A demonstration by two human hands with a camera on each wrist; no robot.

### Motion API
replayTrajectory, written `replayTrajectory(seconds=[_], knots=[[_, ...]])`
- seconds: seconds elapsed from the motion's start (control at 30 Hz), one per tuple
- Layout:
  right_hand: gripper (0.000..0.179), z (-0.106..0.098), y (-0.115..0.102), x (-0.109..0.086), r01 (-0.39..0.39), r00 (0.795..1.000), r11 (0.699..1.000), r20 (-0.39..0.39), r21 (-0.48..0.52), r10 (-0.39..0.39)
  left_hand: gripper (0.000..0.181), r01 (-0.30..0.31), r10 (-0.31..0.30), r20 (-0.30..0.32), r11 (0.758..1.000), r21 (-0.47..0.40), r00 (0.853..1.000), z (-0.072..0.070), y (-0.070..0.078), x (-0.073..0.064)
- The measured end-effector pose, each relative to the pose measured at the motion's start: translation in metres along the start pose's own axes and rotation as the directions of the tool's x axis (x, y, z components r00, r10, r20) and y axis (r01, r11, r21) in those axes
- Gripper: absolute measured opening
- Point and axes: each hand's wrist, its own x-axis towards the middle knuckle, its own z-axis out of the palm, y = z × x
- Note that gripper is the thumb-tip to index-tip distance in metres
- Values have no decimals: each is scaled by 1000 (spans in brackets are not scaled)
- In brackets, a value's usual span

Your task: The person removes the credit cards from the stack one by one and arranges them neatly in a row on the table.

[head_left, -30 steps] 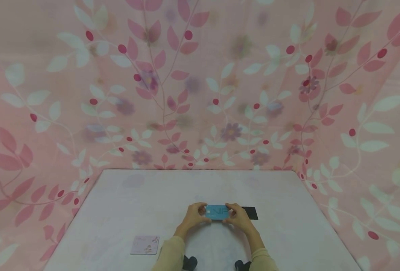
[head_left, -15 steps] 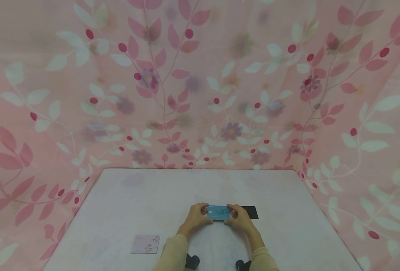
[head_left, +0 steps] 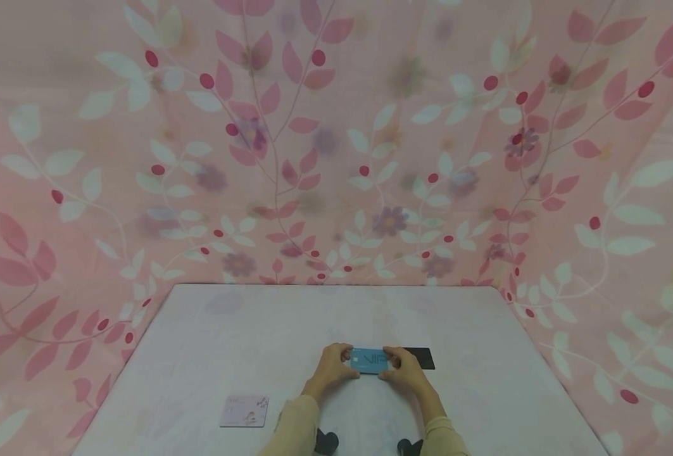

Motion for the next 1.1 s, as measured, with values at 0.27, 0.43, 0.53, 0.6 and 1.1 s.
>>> replayTrajectory(seconds=[0.27,0.43,0.53,0.6,1.1], knots=[[61,-1,2,-1,-20,1000,1000,-19,-15,19,57,-5,6,-16,999,54,1000,2,4,0],[61,-2,6,1,-25,999,1000,-35,-18,24,58,28,-27,-9,993,118,1000,7,6,2],[61,-2,8,1,-26,999,1000,-42,-18,25,59,43,-43,-3,991,128,999,9,8,3],[61,-2,9,1,-22,999,1000,-46,-20,21,59,50,-50,0,990,132,999,9,9,4],[59,-6,12,-2,-26,999,1000,-25,-15,26,61,80,-86,25,979,186,996,11,14,8]])
